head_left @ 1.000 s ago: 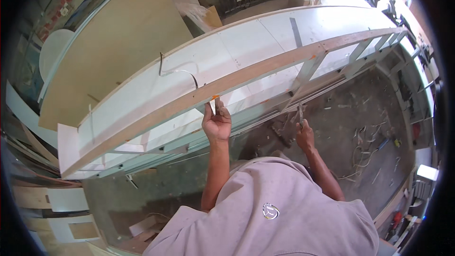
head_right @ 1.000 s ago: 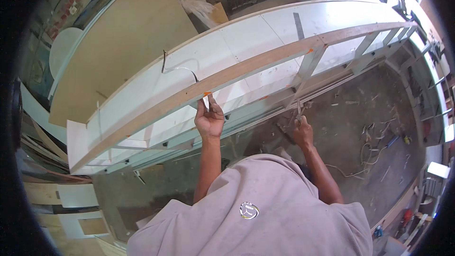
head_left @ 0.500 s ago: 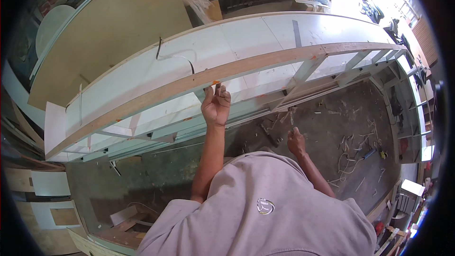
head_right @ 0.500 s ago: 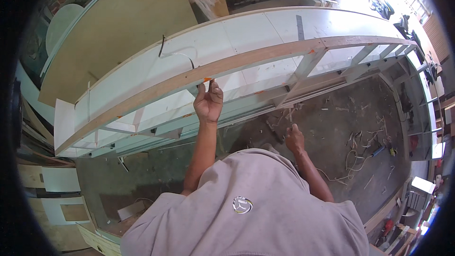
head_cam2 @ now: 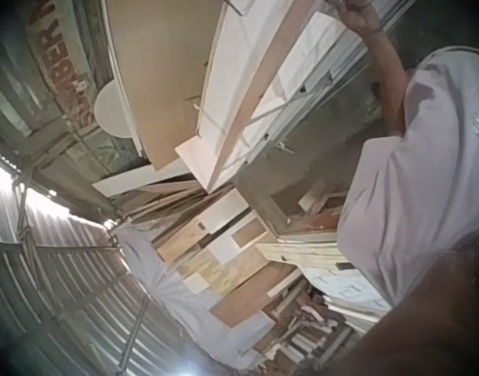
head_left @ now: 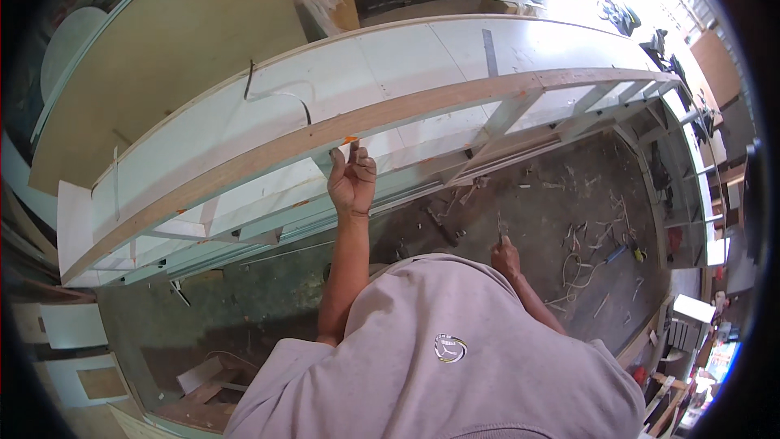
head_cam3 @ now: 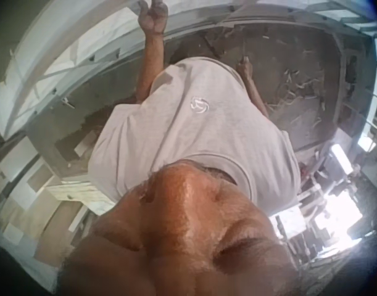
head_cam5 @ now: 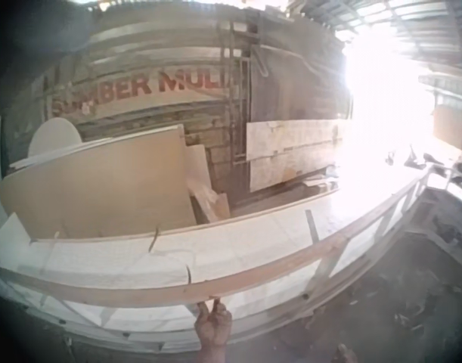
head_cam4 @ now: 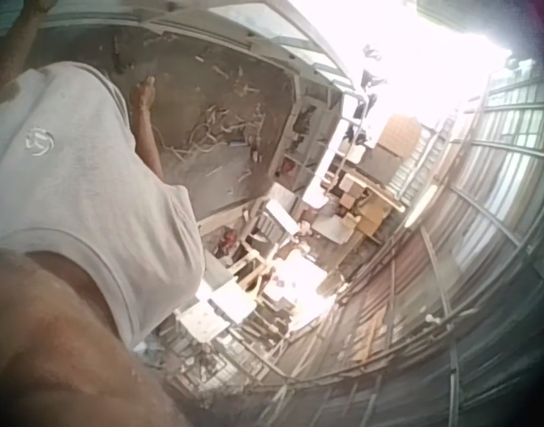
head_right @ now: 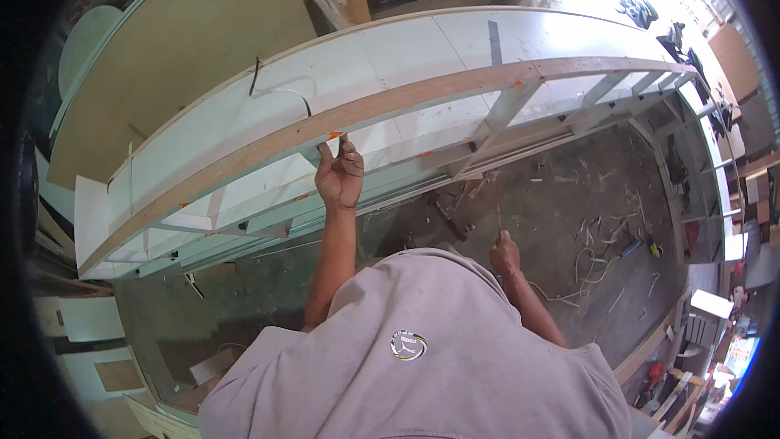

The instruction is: The person aligns a wooden trim piece against a white frame, using a square to check for right angles and a pencil to mark placement. The person then presses the piece into position and secures it by driving screws with a screwdriver.

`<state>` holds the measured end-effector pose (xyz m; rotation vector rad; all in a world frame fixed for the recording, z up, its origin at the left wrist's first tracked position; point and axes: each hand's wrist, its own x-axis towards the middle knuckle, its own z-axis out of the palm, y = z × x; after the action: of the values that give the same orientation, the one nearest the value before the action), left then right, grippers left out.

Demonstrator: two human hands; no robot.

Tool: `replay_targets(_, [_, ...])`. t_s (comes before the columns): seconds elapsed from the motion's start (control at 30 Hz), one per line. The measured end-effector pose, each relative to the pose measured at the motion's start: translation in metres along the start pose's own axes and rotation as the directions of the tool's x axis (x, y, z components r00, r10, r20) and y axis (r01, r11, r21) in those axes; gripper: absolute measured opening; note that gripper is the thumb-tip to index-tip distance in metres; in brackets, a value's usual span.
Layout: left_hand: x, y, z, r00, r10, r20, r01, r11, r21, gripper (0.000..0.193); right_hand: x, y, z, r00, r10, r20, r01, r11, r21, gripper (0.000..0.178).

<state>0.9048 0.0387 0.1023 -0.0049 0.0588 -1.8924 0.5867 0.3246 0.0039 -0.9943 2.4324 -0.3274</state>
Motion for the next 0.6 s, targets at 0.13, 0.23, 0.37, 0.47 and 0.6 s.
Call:
replay_targets(0.13, [-0.008,-0.002,-0.009,0.999,-0.017,-0.047,0.021,0.997,0.077,0.03,-0.007,0.027,0.011,0.998,0.038,0.042,-0.037,0.999,-0.022,0.024])
replay_targets(0.23, [-0.022,-0.001,-0.047,0.968,-0.098,-0.232,0.185,0.9,0.395,0.018,-0.002,0.047,0.02,0.998,0.045,0.047,-0.042,0.997,-0.062,0.024])
replay_targets(0.37, [-0.075,0.017,-0.092,0.887,-0.001,-0.461,0.46,-0.052,0.886,0.028,0.005,0.036,0.024,0.996,0.028,0.083,-0.022,0.996,-0.082,0.024])
replay_targets(0.47, [-0.098,0.027,-0.094,0.909,0.304,-0.285,0.407,-0.508,0.759,0.042,0.014,0.03,0.02,0.997,0.017,0.077,-0.008,0.994,-0.111,0.025])
replay_targets(0.6, [-0.079,0.038,-0.056,0.812,0.555,0.184,0.12,-0.466,0.877,0.061,0.022,0.008,0.02,0.995,-0.099,0.021,0.1,0.993,-0.066,0.025])
